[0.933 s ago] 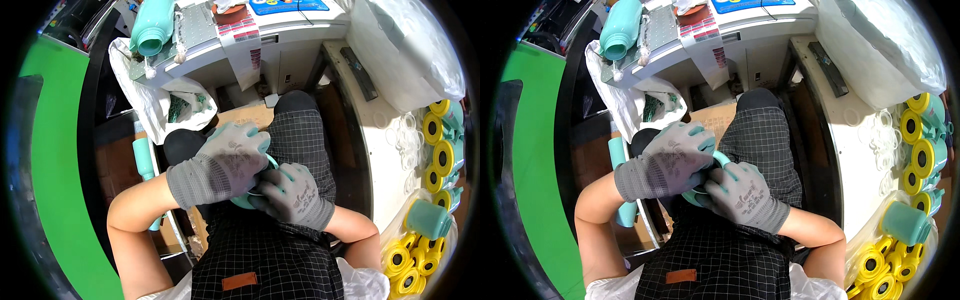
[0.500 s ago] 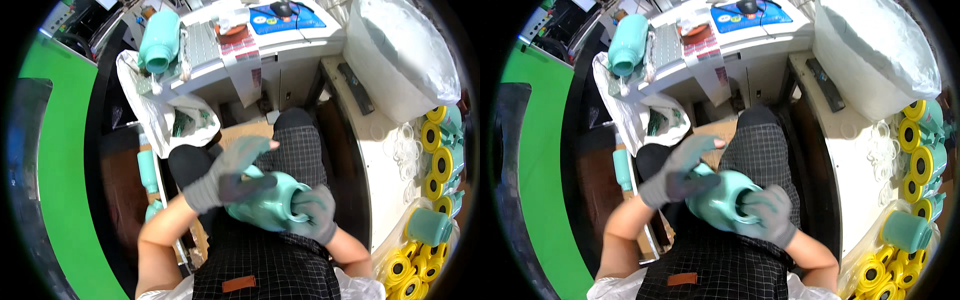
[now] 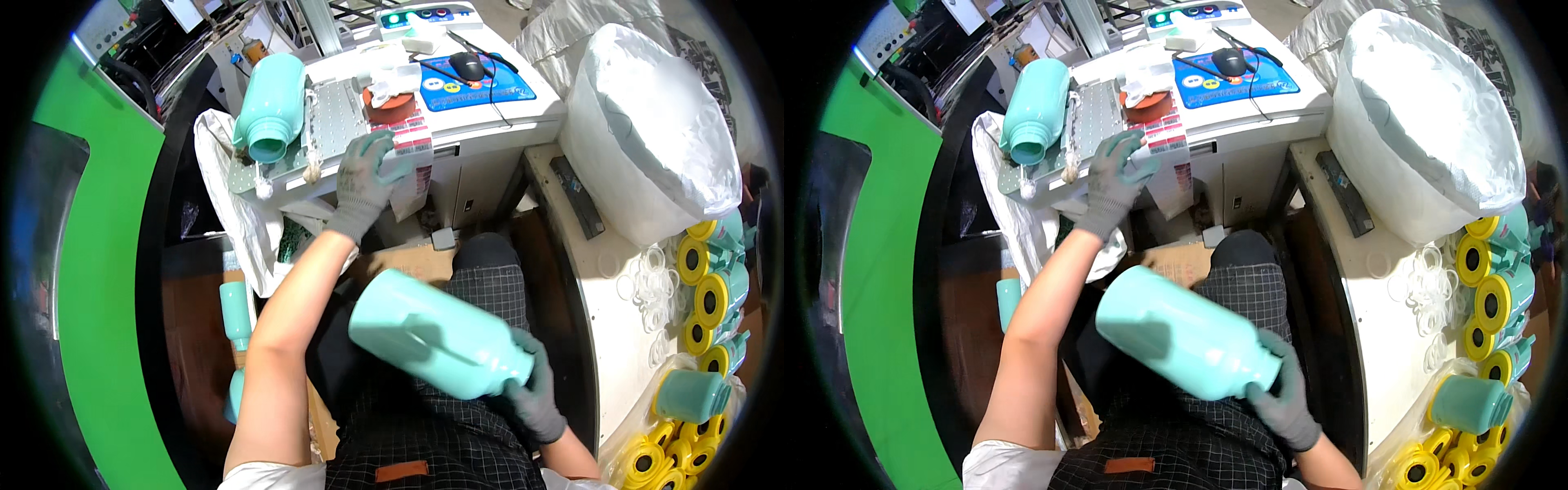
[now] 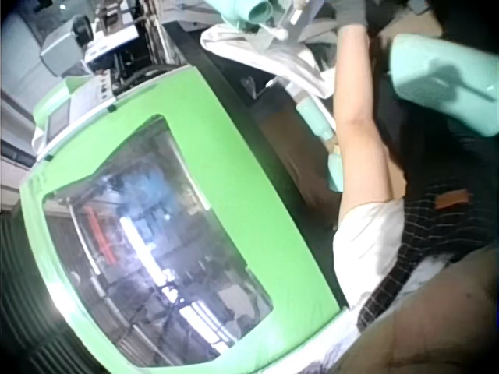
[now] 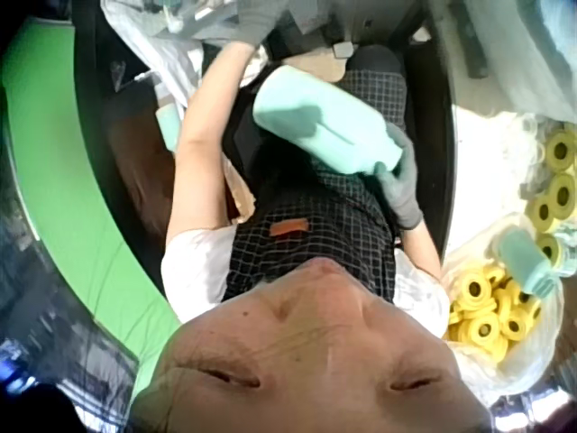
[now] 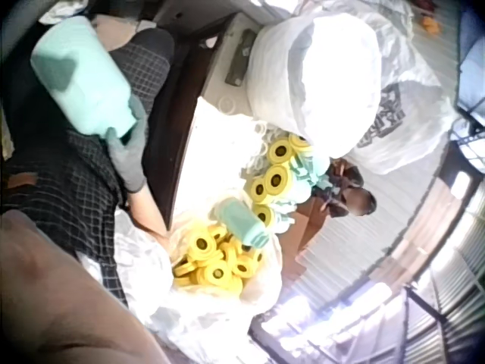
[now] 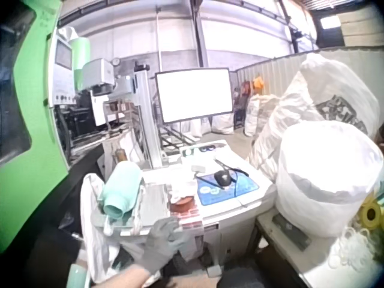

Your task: The person assembles teal plastic containers by inserting a white plastic ring into the opening, applying a red label to the side, and screwing on a yellow lid. The completed containers are placed on a nearby table.

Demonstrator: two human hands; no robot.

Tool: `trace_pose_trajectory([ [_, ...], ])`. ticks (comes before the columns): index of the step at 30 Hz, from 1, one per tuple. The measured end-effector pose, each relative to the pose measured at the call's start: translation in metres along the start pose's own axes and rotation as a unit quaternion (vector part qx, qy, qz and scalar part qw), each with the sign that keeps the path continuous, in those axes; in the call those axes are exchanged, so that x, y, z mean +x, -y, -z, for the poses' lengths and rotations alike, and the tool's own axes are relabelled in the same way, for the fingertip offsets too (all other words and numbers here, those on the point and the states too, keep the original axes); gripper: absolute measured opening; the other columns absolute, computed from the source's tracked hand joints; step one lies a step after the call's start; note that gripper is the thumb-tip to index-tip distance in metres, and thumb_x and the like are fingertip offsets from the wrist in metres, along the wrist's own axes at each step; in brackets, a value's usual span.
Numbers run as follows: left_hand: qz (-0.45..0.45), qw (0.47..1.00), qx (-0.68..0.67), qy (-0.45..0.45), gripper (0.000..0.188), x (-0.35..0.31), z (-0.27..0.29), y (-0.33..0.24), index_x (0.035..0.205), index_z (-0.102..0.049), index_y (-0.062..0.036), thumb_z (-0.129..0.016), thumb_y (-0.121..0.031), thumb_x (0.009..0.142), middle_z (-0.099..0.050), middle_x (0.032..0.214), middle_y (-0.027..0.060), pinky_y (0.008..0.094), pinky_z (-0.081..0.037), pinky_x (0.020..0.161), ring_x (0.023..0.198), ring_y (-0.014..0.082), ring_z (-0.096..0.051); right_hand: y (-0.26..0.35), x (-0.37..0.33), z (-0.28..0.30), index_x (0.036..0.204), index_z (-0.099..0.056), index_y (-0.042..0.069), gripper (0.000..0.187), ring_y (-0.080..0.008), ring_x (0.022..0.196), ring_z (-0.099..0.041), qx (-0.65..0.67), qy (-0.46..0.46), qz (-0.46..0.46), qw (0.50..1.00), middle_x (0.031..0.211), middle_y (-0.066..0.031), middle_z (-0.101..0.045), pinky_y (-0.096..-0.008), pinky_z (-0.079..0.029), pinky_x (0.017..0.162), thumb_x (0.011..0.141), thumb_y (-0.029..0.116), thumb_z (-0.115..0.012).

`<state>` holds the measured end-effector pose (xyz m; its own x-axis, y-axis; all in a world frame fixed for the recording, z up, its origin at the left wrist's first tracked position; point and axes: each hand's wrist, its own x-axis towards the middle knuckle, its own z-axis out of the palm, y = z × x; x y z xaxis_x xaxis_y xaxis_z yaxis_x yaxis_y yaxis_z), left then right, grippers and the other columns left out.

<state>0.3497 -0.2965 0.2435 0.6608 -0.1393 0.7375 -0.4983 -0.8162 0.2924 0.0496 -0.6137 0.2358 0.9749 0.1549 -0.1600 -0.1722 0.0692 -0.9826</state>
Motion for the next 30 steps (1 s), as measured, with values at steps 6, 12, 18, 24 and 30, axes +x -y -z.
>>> trace_pose_trajectory([
  [6, -0.023, 0.993, 0.061, 0.098, 0.035, 0.024, -0.041, 0.048, 0.11, -0.072, -0.0105, -0.08, -0.032, 0.083, -0.07, 0.114, 0.0075, 0.0428, -0.055, 0.088, 0.103, 0.0302, -0.067, -0.021, 0.01, -0.046, 0.158, -0.032, -0.001, 0.103, -0.0376, 0.14, -0.052, -0.19, 0.152, 0.022, 0.97, 0.154, -0.0293, -0.045, -0.0435, -0.044, 0.116, 0.075, 0.026, -0.086],
  [12, -0.01, 0.994, 0.044, 0.1, 0.026, 0.026, -0.042, 0.047, 0.101, -0.071, -0.0118, -0.076, -0.032, 0.085, -0.071, 0.112, 0.0036, 0.0422, -0.055, 0.09, 0.103, 0.0288, -0.067, -0.038, 0.02, -0.036, 0.154, -0.041, -0.003, 0.094, -0.0346, 0.14, -0.053, -0.154, 0.152, 0.021, 0.976, 0.153, -0.0265, -0.05, -0.0423, -0.043, 0.116, 0.076, 0.024, -0.086],
  [18, -0.049, 0.994, 0.055, 0.083, 0.02, 0.024, -0.044, 0.047, 0.094, -0.069, -0.0115, -0.077, -0.028, 0.085, -0.072, 0.114, 0.003, 0.0416, -0.055, 0.088, 0.103, 0.0293, -0.068, -0.034, 0.022, -0.034, 0.153, -0.042, -0.005, 0.09, -0.0328, 0.141, -0.052, -0.104, 0.141, 0.013, 0.984, 0.154, -0.0264, -0.049, -0.0421, -0.042, 0.117, 0.078, 0.021, -0.085],
  [24, -0.058, 0.997, 0.021, 0.053, 0.018, 0.014, -0.007, 0.027, 0.094, -0.071, -0.0105, -0.081, -0.019, 0.082, -0.066, 0.121, 0.0066, 0.0426, -0.054, 0.092, 0.107, 0.0316, -0.066, -0.047, 0.019, -0.038, 0.156, -0.036, -0.006, 0.093, -0.0314, 0.147, -0.043, -0.04, 0.09, -0.007, 0.995, 0.158, -0.0243, -0.044, -0.042, -0.034, 0.122, 0.081, 0.022, -0.084],
  [30, 0.253, 0.94, -0.213, -0.082, 0.015, -0.082, 0.141, -0.068, 0.095, -0.071, 0.0013, -0.081, -0.003, 0.085, -0.071, 0.093, 0.0085, 0.029, -0.054, 0.075, 0.082, 0.0164, -0.068, -0.059, 0.017, -0.054, 0.16, -0.024, -0.008, 0.1, -0.0279, 0.142, -0.046, 0.003, 0.064, 0.023, 0.998, 0.157, -0.0235, -0.042, -0.0396, -0.038, 0.118, 0.082, 0.018, -0.081],
])
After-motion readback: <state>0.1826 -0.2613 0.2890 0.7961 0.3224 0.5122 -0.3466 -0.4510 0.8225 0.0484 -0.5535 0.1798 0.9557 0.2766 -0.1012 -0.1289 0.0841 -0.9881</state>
